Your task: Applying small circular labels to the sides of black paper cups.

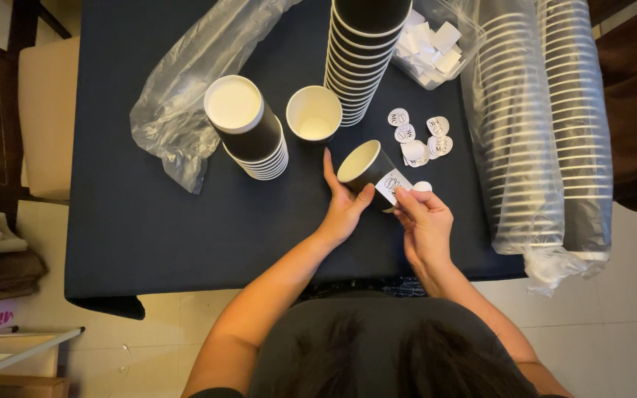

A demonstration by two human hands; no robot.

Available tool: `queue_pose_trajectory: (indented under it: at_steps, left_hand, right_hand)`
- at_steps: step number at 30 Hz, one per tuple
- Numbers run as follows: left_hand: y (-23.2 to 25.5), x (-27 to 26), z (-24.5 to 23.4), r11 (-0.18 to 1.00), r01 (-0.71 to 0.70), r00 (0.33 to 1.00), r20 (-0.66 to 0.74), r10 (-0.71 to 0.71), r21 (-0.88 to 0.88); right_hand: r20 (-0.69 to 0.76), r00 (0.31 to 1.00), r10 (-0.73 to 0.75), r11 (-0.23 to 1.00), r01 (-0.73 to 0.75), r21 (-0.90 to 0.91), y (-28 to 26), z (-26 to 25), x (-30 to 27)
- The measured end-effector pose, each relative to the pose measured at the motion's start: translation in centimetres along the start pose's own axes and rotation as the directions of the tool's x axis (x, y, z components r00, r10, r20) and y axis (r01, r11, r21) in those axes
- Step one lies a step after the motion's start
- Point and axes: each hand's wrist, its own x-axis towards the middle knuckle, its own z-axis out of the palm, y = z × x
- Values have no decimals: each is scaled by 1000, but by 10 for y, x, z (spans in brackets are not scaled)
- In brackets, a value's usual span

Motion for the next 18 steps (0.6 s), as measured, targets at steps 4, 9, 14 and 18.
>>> queue_pose_trajectory:
  at_steps: [4,9,14,18]
  left_hand:
    - [-2,0,0,1000,-13,1000,-2,13,-5]
    - [-4,1,-2,999,-41,998,51,42,-17]
    - [-19,2,-11,998,-46,996,77,50,-52]
    - [-23,2,-11,996,-48,996,75,54,-74]
  right_hand:
    - [-7,1000,-10,999,10,-39,1,2,1]
    - [-12,1000,-4,995,3,-100,-1,3,3]
    - [-13,1000,-6,994,5,-112,0,2,3]
    - [-18,1000,-19,991,16,-129,0,3,2]
